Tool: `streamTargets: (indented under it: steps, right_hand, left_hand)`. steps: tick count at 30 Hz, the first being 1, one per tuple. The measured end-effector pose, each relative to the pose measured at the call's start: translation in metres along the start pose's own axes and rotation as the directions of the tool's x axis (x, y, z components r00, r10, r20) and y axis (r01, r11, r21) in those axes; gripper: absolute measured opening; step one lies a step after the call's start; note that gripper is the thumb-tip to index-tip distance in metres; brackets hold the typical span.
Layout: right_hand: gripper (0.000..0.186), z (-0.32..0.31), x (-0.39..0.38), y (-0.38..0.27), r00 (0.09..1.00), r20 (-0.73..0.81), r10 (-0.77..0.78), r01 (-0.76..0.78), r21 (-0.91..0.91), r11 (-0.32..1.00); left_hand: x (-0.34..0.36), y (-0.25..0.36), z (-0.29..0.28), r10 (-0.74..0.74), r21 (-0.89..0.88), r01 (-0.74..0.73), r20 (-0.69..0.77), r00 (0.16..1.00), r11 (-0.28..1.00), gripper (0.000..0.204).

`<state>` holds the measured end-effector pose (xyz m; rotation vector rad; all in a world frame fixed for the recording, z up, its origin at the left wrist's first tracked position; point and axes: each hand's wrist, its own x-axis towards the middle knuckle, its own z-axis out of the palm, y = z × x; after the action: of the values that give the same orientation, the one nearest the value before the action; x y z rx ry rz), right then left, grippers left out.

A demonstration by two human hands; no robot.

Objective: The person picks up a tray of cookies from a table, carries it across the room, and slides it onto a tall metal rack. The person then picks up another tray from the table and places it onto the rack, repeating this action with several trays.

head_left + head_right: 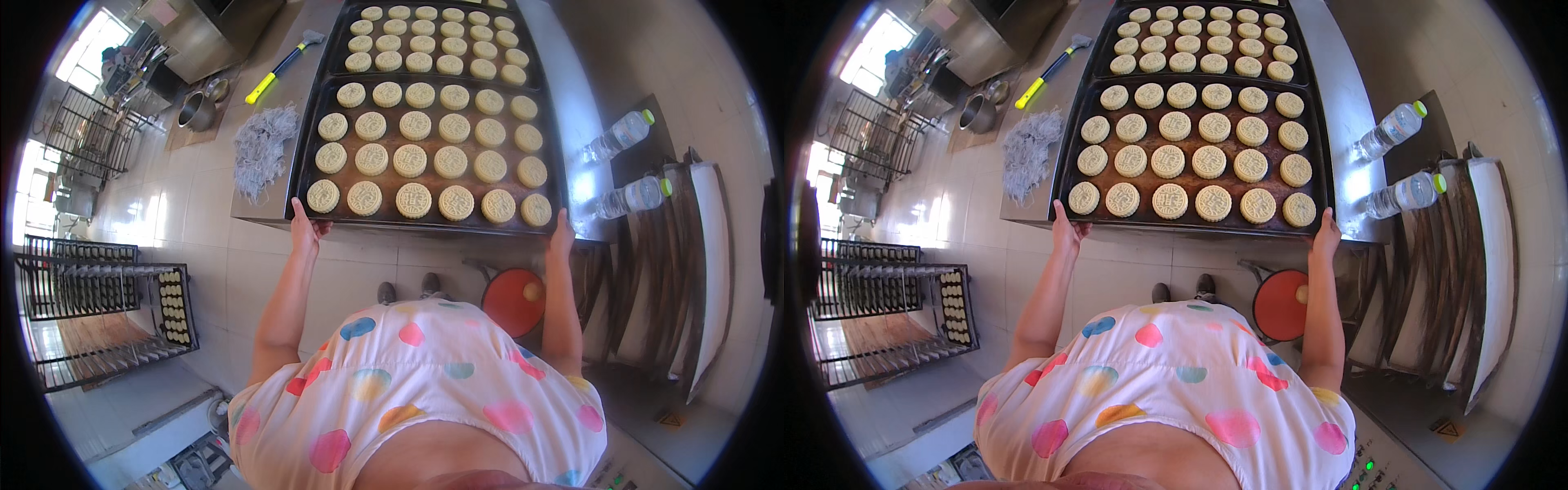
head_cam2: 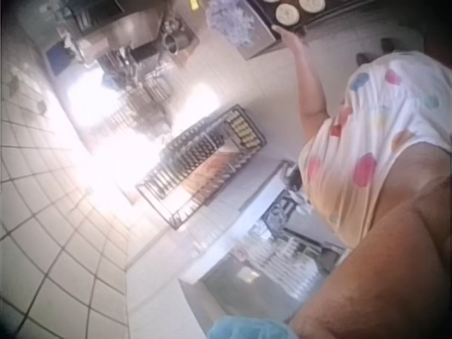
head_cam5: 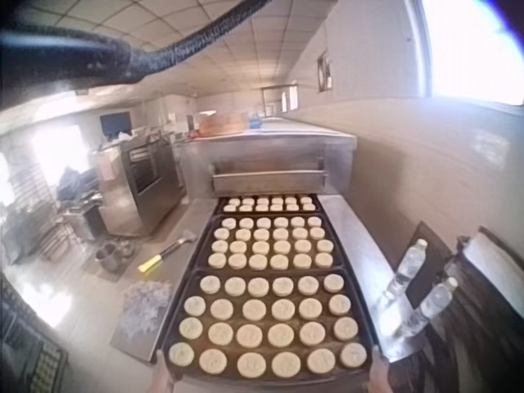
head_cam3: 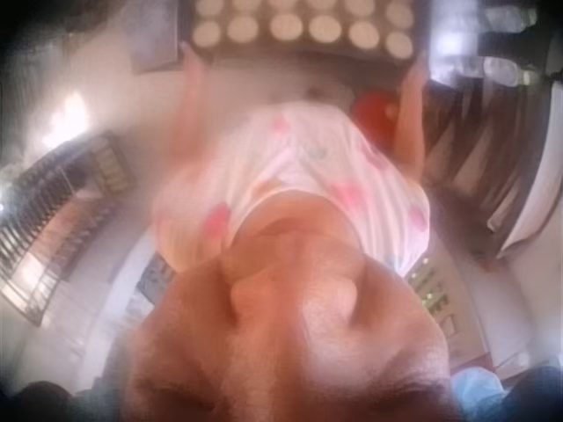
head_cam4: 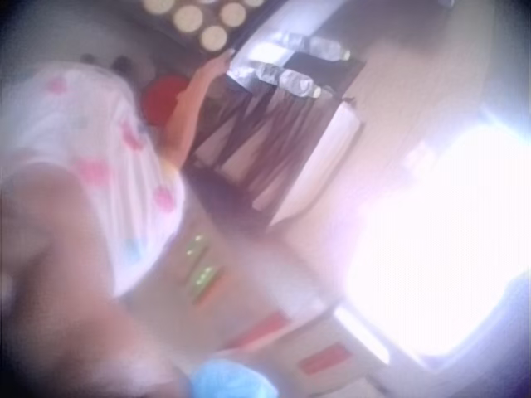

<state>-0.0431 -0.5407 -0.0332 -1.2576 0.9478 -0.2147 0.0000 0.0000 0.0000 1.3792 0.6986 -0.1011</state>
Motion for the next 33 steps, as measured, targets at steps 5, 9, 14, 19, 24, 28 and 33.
streamTargets:
  steps: [5, 9, 14, 19, 24, 28, 33]
  right_hand:
    - [0.048, 0.031, -0.009, -0.015, 0.999, -0.039, -0.020, 0.024, 0.109, 0.994]
    - [0.060, 0.011, -0.022, 0.013, 0.988, 0.047, 0.150, -0.157, 0.313, 0.937]
    - [0.061, 0.051, -0.069, 0.022, 0.976, 0.155, 0.152, -0.207, 0.450, 0.869]
    - [0.053, 0.127, -0.147, 0.048, 0.858, 0.470, 0.208, -0.398, 0.352, 0.847]
    - [0.042, 0.216, -0.237, 0.085, 0.704, 0.694, 0.150, -0.385, 0.195, 0.902]
    - [0.036, 0.287, -0.309, 0.128, 0.480, 0.820, 0.313, -0.447, -0.079, 0.891]
    - [0.033, 0.390, -0.405, 0.176, 0.238, 0.893, 0.382, -0.282, -0.313, 0.907]
  left_hand:
    - [0.006, 0.027, 0.011, 0.035, -0.036, -0.035, -0.014, 0.999, 0.999, 0.072]
    - [-0.008, 0.011, 0.008, 0.006, -0.104, -0.003, 0.023, 1.000, 0.995, 0.075]
    - [-0.016, 0.009, 0.005, 0.000, -0.234, 0.045, 0.187, 0.982, 0.971, 0.083]
    - [-0.048, -0.019, -0.053, -0.118, -0.231, 0.223, 0.396, 0.911, 0.947, 0.075]
    - [-0.105, -0.061, -0.194, -0.239, -0.230, 0.311, 0.294, 0.926, 0.922, 0.067]
    - [-0.155, -0.082, -0.320, -0.236, -0.305, 0.234, 0.031, 0.971, 0.923, 0.061]
    - [-0.209, -0.101, -0.439, -0.242, -0.501, 0.041, -0.342, 0.908, 0.865, 0.053]
